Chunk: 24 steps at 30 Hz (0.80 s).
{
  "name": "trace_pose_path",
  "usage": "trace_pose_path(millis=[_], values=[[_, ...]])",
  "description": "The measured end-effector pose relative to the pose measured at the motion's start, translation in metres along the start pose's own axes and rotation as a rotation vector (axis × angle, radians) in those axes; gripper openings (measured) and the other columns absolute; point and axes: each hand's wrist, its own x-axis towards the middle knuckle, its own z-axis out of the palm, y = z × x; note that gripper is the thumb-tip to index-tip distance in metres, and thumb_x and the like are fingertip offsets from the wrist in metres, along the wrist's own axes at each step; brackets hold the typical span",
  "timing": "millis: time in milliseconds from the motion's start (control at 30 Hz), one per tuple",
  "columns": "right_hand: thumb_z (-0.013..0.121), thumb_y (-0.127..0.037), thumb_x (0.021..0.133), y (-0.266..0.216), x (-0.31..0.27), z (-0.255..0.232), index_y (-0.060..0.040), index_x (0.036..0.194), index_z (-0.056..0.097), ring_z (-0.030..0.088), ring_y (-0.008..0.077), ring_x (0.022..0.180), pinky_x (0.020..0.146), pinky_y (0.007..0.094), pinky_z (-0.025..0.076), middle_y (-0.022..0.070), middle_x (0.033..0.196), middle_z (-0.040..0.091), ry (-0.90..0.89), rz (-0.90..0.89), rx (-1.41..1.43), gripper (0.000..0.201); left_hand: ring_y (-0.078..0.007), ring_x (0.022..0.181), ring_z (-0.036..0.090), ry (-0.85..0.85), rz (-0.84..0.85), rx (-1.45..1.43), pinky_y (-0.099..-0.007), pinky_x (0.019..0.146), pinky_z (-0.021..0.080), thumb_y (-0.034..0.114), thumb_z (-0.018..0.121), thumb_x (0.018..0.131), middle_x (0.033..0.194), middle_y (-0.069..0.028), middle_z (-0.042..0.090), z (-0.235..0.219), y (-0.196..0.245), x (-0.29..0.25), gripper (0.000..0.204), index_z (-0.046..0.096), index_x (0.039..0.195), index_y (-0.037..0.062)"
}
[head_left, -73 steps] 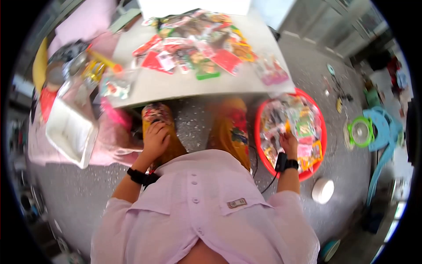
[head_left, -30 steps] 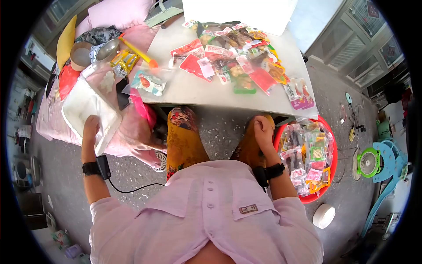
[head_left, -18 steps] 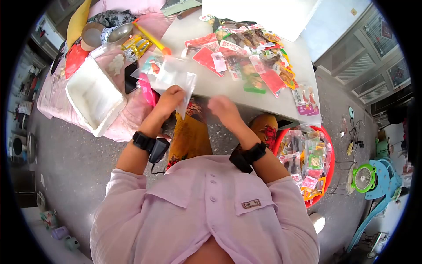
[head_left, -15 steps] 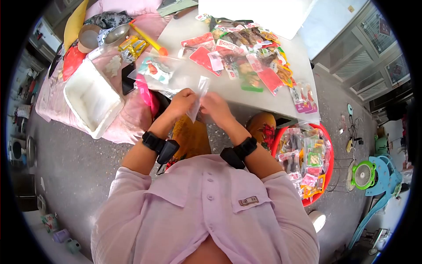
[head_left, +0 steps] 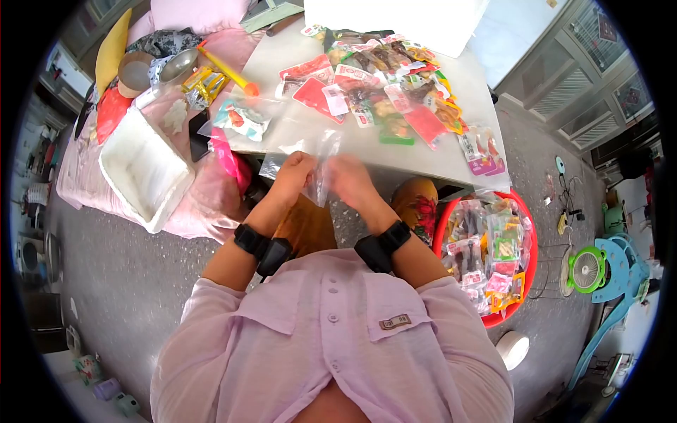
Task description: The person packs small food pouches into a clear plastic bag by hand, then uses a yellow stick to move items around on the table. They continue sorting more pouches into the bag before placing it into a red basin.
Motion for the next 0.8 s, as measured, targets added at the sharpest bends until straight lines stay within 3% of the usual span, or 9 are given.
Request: trace_pose_path(millis=[67,167,300,367,500,600,667,733,800], values=[[0.049,-0.017,0.079,-0.001,-0.001,0.001,-0.0017,0.075,0.051,0.050,0.0120,0.065,0.055,0.0260,0.041,0.0056,0.073,0.052,0.118,-0.076,-0.226,0.016,-0.0155,0.056,0.050,0.107,0.376,0.376,-0.0266,0.052,0.041,0.024,0.058,0.073,0.066,-0.0043,0.052,0.009,-0.006,-0.010,0.024,0.052,0.083,0.0027],[0.050,-0.017,0.082,0.006,0.003,-0.005,-0.0005,0.081,0.052,0.046,0.0076,0.060,0.054,0.0219,0.039,0.0030,0.071,0.052,0.062,-0.116,-0.279,0.017,-0.0179,0.065,0.051,0.117,0.575,0.812,-0.0283,0.060,0.042,0.015,0.060,0.074,0.073,-0.0083,0.053,0.025,0.010,-0.036,0.029,0.049,0.095,-0.0014],[0.050,-0.018,0.082,0.008,0.003,-0.007,-0.0011,0.079,0.051,0.046,0.0067,0.062,0.055,0.0210,0.039,0.0023,0.070,0.052,0.034,-0.072,-0.425,0.017,-0.0191,0.065,0.052,0.069,0.389,0.754,-0.0285,0.060,0.042,0.016,0.055,0.077,0.074,-0.0098,0.054,0.018,0.001,-0.027,0.021,0.053,0.091,0.0000],[0.049,-0.019,0.082,0.003,0.001,-0.006,-0.0019,0.078,0.050,0.047,0.0070,0.063,0.055,0.0208,0.039,0.0020,0.071,0.052,0.024,-0.080,-0.511,0.018,-0.0211,0.064,0.054,0.056,0.386,0.632,-0.0303,0.060,0.043,0.017,0.052,0.077,0.072,-0.0117,0.054,0.021,0.007,-0.030,0.018,0.054,0.083,-0.0002],[0.048,-0.021,0.083,0.009,0.009,-0.014,-0.0029,0.078,0.050,0.049,0.0083,0.064,0.057,0.0210,0.041,0.0015,0.071,0.052,0.017,-0.043,-0.386,0.019,-0.0218,0.064,0.055,0.086,0.351,0.467,-0.0313,0.058,0.042,0.015,0.048,0.079,0.065,-0.0132,0.052,0.012,-0.011,-0.016,0.018,0.054,0.074,-0.0007],[0.049,-0.022,0.081,0.004,0.012,-0.020,-0.0030,0.078,0.051,0.051,0.0094,0.065,0.058,0.0214,0.041,0.0020,0.072,0.053,0.034,-0.020,-0.338,0.019,-0.0254,0.064,0.054,0.136,0.233,0.365,-0.0312,0.058,0.042,0.014,0.047,0.079,0.066,-0.0147,0.052,0.001,-0.008,-0.011,0.017,0.053,0.075,-0.0007],[0.051,-0.022,0.080,0.001,0.017,-0.027,-0.0024,0.077,0.051,0.051,0.0101,0.064,0.058,0.0219,0.041,0.0023,0.070,0.053,0.083,-0.056,-0.325,0.019,-0.0278,0.064,0.053,0.297,0.453,0.582,-0.0321,0.058,0.041,0.013,0.047,0.079,0.067,-0.0155,0.053,-0.006,0.006,-0.013,0.015,0.052,0.076,-0.0007],[0.051,-0.020,0.079,-0.002,0.024,-0.030,-0.0014,0.075,0.051,0.051,0.0117,0.062,0.057,0.0238,0.041,0.0044,0.067,0.054,0.121,-0.215,-0.556,0.019,-0.0303,0.065,0.052,0.446,0.753,0.881,-0.0348,0.057,0.042,0.011,0.048,0.076,0.070,-0.0156,0.054,-0.006,0.033,-0.019,0.011,0.053,0.078,0.0006],[0.052,-0.019,0.078,-0.009,0.026,-0.028,-0.0004,0.074,0.051,0.051,0.0145,0.060,0.056,0.0261,0.041,0.0071,0.065,0.054,0.168,-0.357,-0.757,0.020,-0.0291,0.063,0.053,0.478,0.959,1.044,-0.0359,0.057,0.042,0.010,0.050,0.074,0.071,-0.0143,0.054,0.003,0.057,-0.027,0.010,0.054,0.078,0.0019]])
